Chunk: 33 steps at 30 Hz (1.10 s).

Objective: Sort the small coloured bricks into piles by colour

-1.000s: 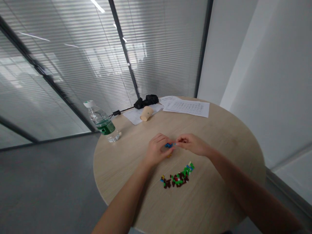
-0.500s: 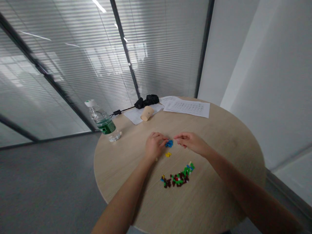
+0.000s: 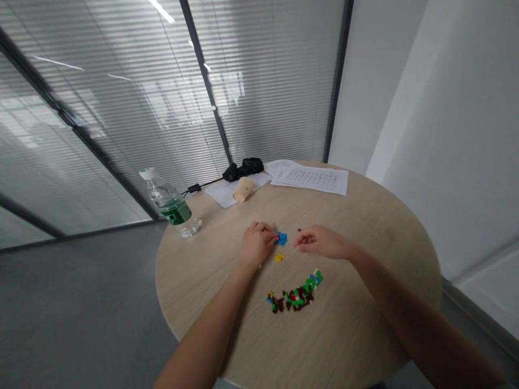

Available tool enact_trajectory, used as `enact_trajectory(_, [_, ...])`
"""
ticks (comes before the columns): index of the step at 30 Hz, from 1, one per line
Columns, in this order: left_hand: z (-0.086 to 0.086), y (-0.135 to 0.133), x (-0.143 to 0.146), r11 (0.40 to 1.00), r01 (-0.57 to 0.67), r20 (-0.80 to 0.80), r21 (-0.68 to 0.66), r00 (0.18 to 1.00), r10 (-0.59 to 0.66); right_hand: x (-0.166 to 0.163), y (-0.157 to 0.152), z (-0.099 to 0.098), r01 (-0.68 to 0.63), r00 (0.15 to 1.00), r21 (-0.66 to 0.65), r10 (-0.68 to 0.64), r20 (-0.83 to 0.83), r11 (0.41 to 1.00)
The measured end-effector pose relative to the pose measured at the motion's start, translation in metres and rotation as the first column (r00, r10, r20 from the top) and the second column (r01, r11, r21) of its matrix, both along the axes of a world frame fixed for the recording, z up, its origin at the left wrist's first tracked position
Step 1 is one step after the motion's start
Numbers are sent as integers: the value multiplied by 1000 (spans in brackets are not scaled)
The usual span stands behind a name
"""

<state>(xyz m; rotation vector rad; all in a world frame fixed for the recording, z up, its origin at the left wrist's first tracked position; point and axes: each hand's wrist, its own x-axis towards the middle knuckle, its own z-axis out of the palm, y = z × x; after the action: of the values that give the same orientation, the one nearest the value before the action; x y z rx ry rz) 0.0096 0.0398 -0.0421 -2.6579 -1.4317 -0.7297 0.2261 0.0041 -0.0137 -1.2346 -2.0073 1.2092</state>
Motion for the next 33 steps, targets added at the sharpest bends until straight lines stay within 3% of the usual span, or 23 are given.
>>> enact_trajectory(5, [3,-2,-2,999,-13,30,33,999,12,18,-2,3,-207,940,-100,226,255,973])
enact_trajectory(9, [11,-8,-2,998,-10,79,54,997,6,23,-3,3,-262,879,-154,302,369,953])
enact_trajectory(25, [14,-17,5,996,82,146,23,986,-84,19,0,-3,-308,862,-175,352,365,935])
enact_trajectory(29, [16,-19,7,992,120,207,-25,972,-113,19,0,1,-298,885,-74,305,351,952])
enact_trajectory(33, [17,-21,13,975,189,320,-113,936,-145,14,-2,9,-159,975,217,117,191,963])
